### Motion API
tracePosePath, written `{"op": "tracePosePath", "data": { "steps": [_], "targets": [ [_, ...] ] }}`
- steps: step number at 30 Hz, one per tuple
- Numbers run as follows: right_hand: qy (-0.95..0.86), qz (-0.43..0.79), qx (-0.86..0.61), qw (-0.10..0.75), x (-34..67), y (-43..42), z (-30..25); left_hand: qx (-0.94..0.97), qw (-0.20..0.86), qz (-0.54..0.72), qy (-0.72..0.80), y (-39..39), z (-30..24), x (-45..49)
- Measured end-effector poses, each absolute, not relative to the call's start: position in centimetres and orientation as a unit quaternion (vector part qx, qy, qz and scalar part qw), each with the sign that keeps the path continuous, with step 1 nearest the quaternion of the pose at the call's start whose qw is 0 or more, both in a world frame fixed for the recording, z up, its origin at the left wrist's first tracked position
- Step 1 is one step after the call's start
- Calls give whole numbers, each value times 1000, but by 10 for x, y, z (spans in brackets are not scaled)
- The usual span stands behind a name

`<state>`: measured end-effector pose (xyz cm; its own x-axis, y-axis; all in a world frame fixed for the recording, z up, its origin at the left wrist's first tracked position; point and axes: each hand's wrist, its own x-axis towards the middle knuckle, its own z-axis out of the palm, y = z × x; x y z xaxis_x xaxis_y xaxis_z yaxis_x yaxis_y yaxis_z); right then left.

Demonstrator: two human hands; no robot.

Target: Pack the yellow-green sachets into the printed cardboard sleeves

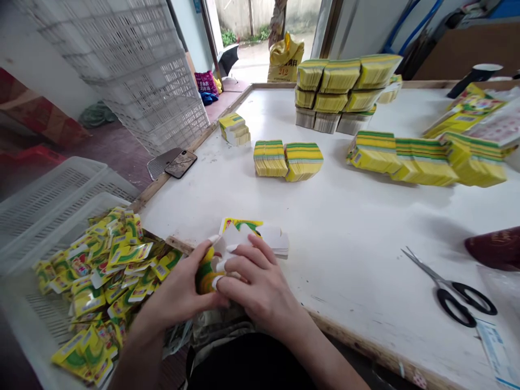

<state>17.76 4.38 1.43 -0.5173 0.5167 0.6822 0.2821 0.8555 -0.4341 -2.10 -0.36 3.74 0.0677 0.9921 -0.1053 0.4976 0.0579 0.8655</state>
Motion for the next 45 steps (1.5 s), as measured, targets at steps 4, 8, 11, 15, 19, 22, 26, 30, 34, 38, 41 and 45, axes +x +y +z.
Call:
{"op": "tracePosePath", "data": {
  "steps": [4,8,11,15,19,22,26,30,34,38,41,45],
  "targets": [
    [-741,293,-359,485,178,41,4,616,349,299,639,-2,12,3],
    [-576,614,-363,399,171,38,-4,667,317,334,586,-9,-3,13],
    [-416,781,-310,348,163,35,-10,698,278,353,557,-13,-8,17],
    [-350,804,-319,359,158,35,-16,700,237,397,543,-13,-12,21],
    [-369,781,-332,380,159,37,-12,709,244,396,530,-12,-11,22],
    [-457,729,-329,389,161,35,-8,707,264,372,540,-11,-7,21],
    [-664,572,-305,372,164,31,-8,689,317,325,565,-11,-9,18],
    [-768,445,-285,363,165,32,-17,675,269,336,600,-10,-24,22],
    [-749,388,-356,402,171,38,-29,655,199,309,659,-9,-28,23],
    [-814,370,-339,294,177,41,-33,639,240,306,664,-7,-15,9],
    [-837,366,-329,240,180,43,-30,644,253,288,662,-5,-5,-2],
    [-841,400,-302,205,191,50,-14,643,308,263,650,-6,-2,-9]
  ]
}}
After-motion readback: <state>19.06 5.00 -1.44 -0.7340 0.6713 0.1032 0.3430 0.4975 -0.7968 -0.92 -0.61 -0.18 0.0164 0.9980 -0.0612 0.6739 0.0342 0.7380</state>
